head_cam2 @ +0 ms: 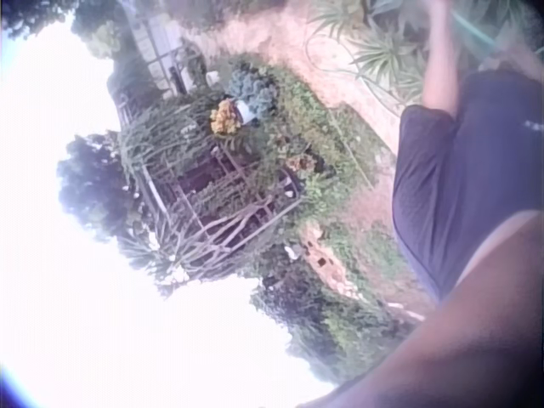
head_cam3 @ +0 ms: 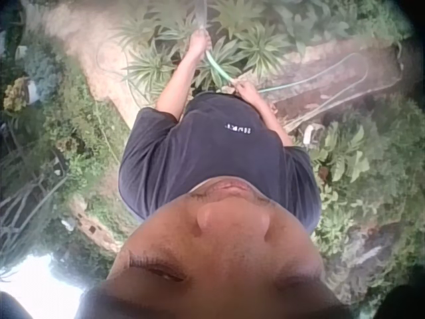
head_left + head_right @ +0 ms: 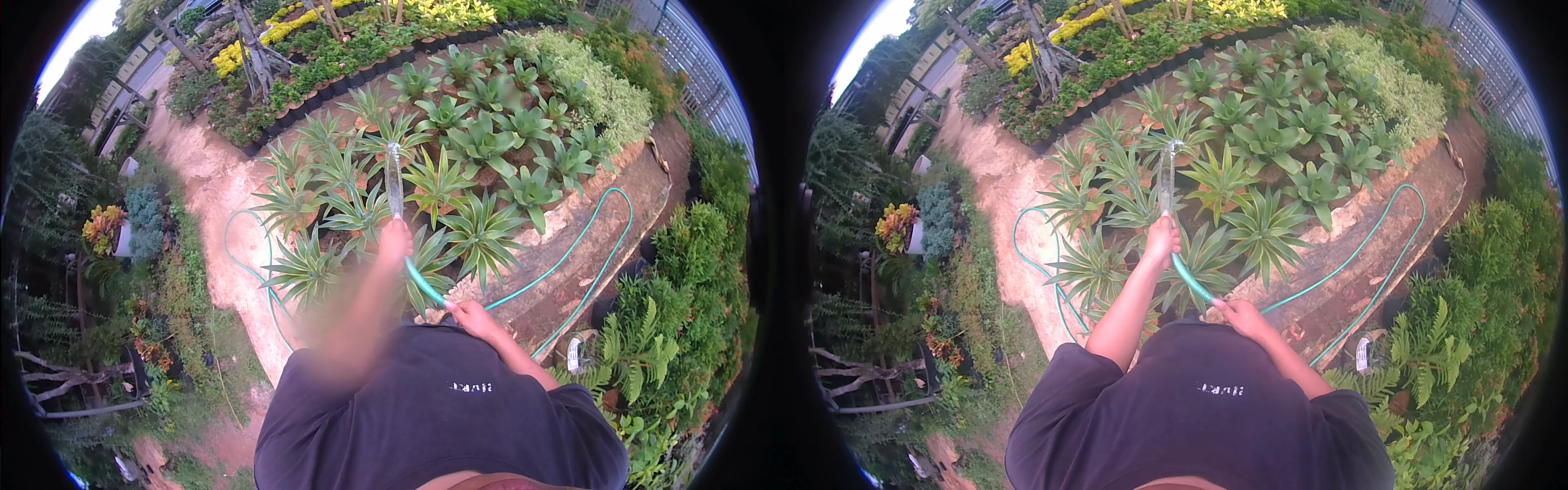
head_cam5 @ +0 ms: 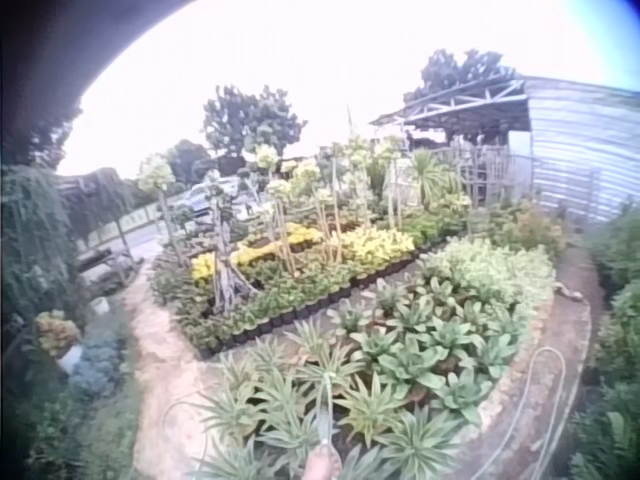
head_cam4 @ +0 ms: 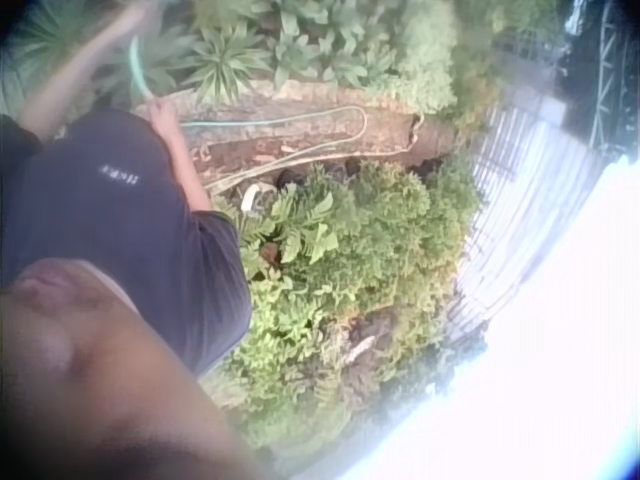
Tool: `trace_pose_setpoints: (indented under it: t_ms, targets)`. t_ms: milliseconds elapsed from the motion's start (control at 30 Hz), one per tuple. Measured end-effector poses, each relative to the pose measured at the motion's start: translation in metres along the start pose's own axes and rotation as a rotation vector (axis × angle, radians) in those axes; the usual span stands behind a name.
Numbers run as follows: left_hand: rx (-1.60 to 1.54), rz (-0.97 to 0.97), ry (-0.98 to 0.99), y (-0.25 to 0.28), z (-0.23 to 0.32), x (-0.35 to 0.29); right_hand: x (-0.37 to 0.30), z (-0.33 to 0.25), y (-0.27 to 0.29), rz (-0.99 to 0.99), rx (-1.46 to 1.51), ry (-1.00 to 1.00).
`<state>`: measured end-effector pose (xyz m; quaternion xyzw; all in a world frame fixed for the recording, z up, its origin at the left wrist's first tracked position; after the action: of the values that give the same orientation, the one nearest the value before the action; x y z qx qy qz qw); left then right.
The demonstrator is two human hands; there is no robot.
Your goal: The person waters a variety of potted plants in an outdoor garden using a green hose with a spray nozzle. They move the nozzle across different plant beds, directing water onto the foliage and soil.
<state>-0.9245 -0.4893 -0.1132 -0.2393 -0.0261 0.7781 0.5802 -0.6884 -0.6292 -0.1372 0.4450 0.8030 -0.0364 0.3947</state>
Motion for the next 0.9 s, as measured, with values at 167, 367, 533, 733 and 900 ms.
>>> trace_pose_setpoints:
  t_ms: [167, 367, 533, 733, 900]
  targets:
    - [0.009, -0.025, 0.006, -0.0014, -0.0003, 0.0004, 0.0004, 0.0005, 0.0019, 0.013, -0.013, 0.023]
    - [0.023, -0.008, 0.024, -0.0025, 0.0007, 0.0001, 0.0054, 0.0057, 0.0019, 0.024, 0.012, 0.048]
    - [0.034, -0.007, -0.008, -0.0047, 0.0045, -0.0028, 0.0067, 0.0078, 0.002, 0.009, 0.029, 0.047]
    - [0.036, 0.004, -0.034, -0.0057, 0.0037, -0.0045, 0.0034, 0.0046, 0.0072, 0.001, 0.026, 0.067]
    - [0.074, 0.046, -0.082, -0.0072, 0.0042, -0.0067, 0.001, 0.0043, 0.0095, -0.009, 0.004, 0.047]
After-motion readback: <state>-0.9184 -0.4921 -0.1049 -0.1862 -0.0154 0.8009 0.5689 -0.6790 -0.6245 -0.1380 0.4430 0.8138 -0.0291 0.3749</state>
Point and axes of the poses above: each hand's wrist, its own x-axis towards the middle knuckle, its own y-axis out of the back of the hand, z = x × y, the point moved 5 cm from there along x, towards the middle knuckle, and after that the axes turned 13 degrees about -y, right-handed, at the moved point
